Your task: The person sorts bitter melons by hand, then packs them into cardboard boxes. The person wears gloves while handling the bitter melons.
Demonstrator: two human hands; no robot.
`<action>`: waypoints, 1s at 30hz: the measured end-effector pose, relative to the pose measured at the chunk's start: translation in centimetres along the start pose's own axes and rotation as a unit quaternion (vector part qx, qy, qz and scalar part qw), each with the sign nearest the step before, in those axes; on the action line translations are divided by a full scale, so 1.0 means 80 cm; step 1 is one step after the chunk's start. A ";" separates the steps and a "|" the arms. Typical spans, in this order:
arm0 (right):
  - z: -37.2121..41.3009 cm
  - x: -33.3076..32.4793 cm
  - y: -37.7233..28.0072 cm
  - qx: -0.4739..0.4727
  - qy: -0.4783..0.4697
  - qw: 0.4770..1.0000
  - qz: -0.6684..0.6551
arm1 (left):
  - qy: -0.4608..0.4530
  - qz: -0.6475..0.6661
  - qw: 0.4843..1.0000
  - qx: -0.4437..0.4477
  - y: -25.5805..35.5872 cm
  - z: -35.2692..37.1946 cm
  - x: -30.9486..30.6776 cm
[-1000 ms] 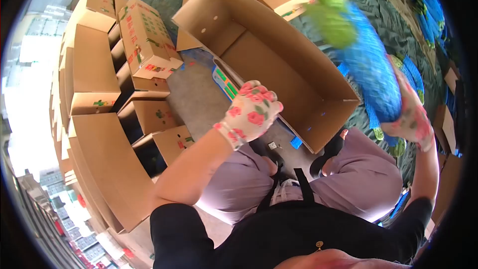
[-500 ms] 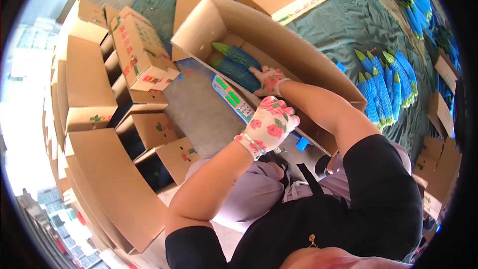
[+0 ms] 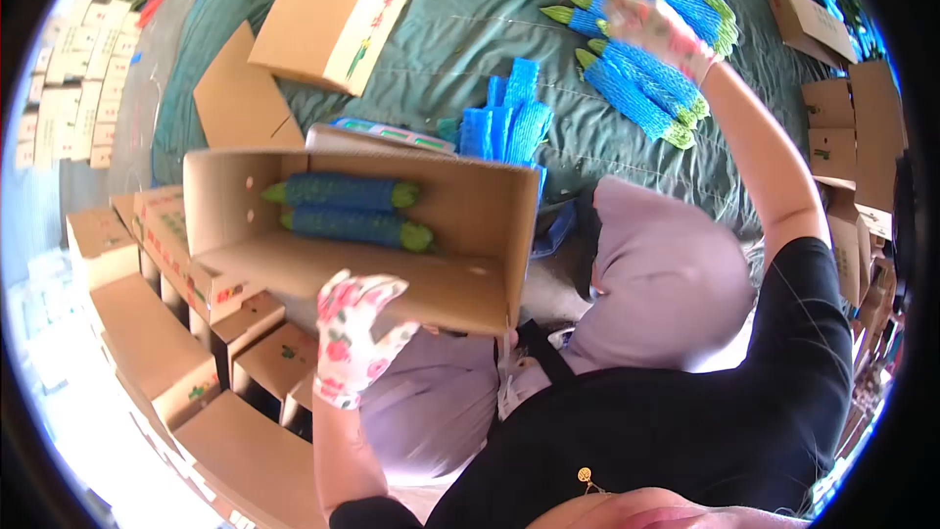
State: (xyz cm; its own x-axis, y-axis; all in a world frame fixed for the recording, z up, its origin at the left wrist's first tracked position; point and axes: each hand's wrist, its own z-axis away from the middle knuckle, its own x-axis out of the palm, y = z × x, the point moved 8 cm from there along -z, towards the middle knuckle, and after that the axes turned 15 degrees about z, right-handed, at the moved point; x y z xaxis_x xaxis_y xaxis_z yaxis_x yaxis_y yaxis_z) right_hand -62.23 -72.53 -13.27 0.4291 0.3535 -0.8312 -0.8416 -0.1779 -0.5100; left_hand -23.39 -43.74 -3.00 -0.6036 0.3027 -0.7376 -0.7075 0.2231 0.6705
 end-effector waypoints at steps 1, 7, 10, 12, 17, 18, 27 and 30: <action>0.019 0.021 0.057 0.080 -0.006 0.994 0.074 | 0.009 -0.004 1.000 -0.016 -0.003 -0.003 -0.001; 0.053 0.092 0.302 0.257 0.064 0.917 0.300 | 0.131 -0.030 0.987 -0.087 -0.009 -0.031 -0.029; 0.045 0.101 0.313 0.307 -0.014 0.889 0.338 | 0.209 0.024 0.972 -0.103 -0.013 -0.045 -0.037; 0.040 0.097 0.295 0.260 -0.043 0.887 0.380 | 0.210 0.028 0.973 -0.094 -0.017 -0.052 -0.037; 0.063 0.090 0.268 0.182 0.073 0.952 0.235 | 0.203 -0.007 0.975 -0.090 -0.014 -0.075 -0.037; 0.074 0.094 0.250 0.166 0.041 0.963 0.208 | 0.221 0.002 0.971 -0.095 -0.015 -0.074 -0.038; 0.127 0.211 0.232 0.141 -0.012 0.959 0.244 | 0.254 0.056 0.961 -0.094 -0.022 -0.063 -0.036; 0.124 0.215 0.235 0.127 -0.041 0.954 0.269 | 0.249 0.064 0.962 -0.088 -0.024 -0.059 -0.037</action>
State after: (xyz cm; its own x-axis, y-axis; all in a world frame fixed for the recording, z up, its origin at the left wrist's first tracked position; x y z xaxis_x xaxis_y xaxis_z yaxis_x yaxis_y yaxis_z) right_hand -73.88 -60.68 -34.97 -0.1064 0.3454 -0.9324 -0.9894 -0.1297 0.0648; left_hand -21.97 -49.44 -2.45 -0.7599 -0.1747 -0.6261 -0.6407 0.0390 0.7668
